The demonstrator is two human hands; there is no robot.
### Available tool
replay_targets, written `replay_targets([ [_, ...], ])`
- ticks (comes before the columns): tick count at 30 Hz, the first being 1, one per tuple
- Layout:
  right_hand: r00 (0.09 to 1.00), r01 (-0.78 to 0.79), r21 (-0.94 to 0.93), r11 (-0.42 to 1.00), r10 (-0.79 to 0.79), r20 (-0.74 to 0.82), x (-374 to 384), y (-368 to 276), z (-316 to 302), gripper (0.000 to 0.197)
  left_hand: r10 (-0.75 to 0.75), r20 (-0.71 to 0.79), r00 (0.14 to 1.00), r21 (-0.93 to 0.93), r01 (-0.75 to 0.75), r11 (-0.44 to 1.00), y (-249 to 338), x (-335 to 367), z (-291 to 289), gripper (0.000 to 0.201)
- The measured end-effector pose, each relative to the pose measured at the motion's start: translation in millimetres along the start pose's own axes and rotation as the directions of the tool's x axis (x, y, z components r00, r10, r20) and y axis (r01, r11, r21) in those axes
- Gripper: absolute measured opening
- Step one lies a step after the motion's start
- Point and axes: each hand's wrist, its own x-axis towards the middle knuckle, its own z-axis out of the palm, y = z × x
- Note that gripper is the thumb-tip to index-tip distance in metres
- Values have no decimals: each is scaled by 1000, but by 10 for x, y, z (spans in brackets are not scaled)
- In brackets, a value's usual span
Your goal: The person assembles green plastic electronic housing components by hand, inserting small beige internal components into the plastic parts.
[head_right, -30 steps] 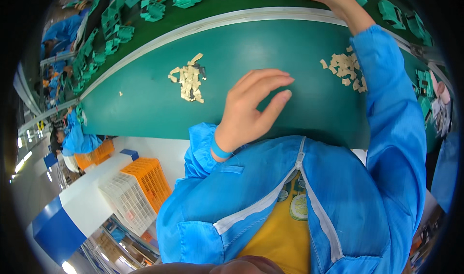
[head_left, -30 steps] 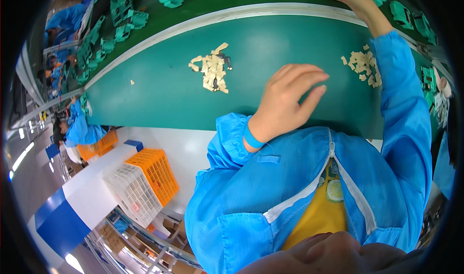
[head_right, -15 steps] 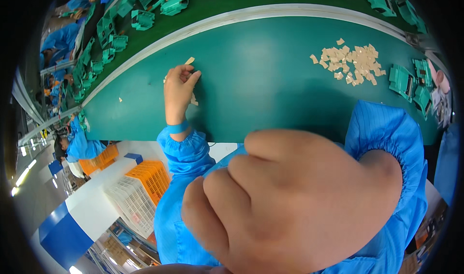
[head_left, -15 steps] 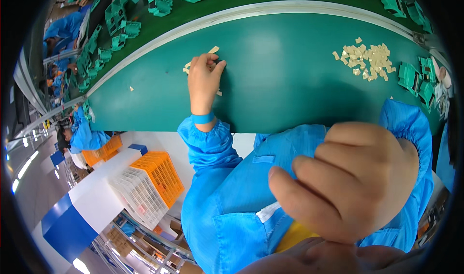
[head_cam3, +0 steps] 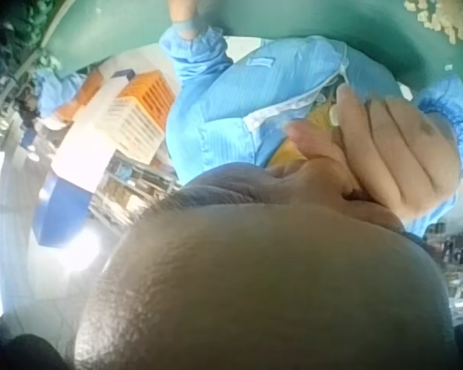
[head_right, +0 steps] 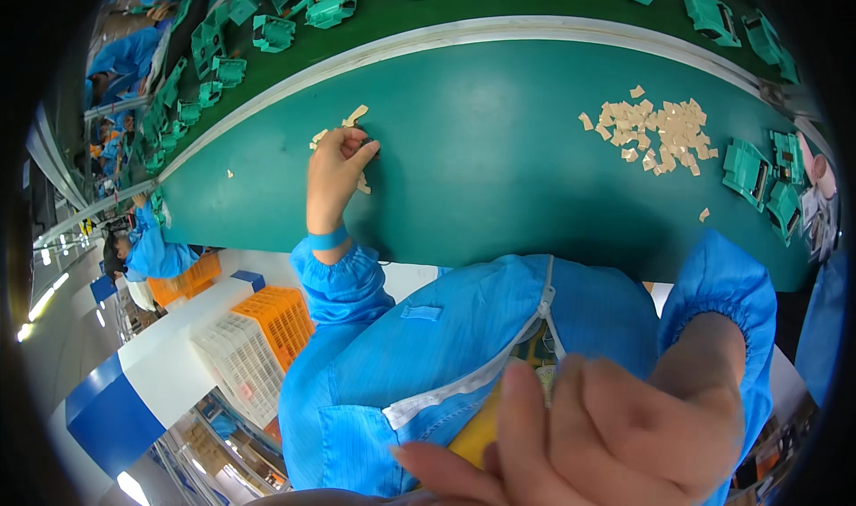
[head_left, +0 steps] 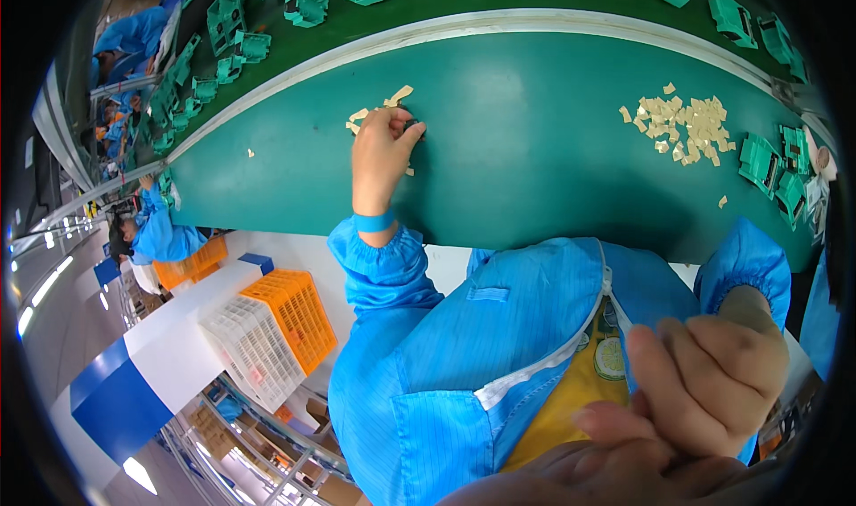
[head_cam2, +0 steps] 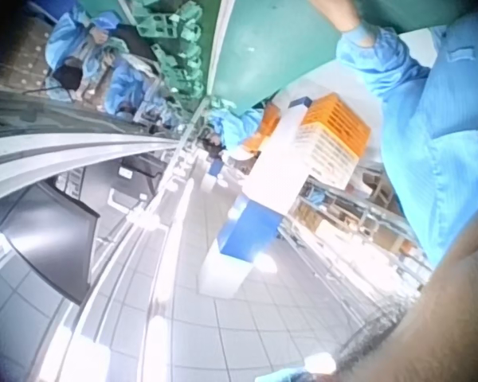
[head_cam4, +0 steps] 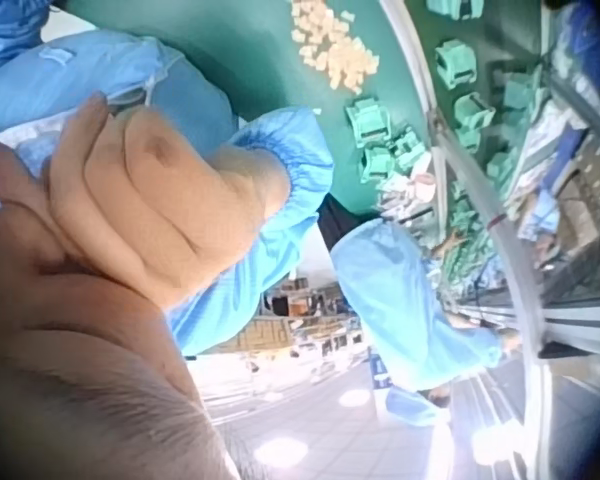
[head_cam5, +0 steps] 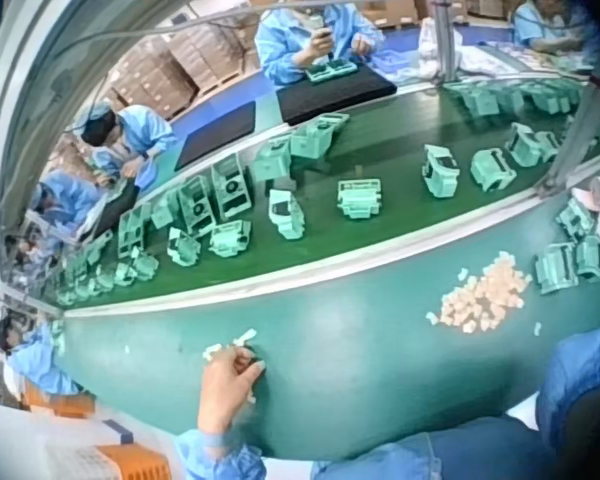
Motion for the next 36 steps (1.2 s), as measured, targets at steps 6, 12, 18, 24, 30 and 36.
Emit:
replay_targets([
  [6,974,-226,150,963,221,54,-405,203,182,5,-243,67,968,22,242,970,170,-178,-61,20],
  [12,327,-886,463,29,747,579,-1176,554,875,21,290,-139,947,-474,-320,820,1115,-326,577,11],
  [18,137,-631,691,-354,825,548,-1483,634,917,26,713,-260,651,-114,-754,647,1501,-494,1002,20],
  [24,114,-686,655,-317,842,527,-1704,642,735,21,721,-186,668,-309,-736,602,1704,-378,1093,23],
  [30,78,-691,639,-338,844,531,-1793,621,703,13,551,66,832,-559,-427,711,1768,-388,1215,18],
  [36,79,-672,693,-262,905,418,-1850,622,753,10,640,-111,760,-368,-630,684,1772,-354,1241,17],
])
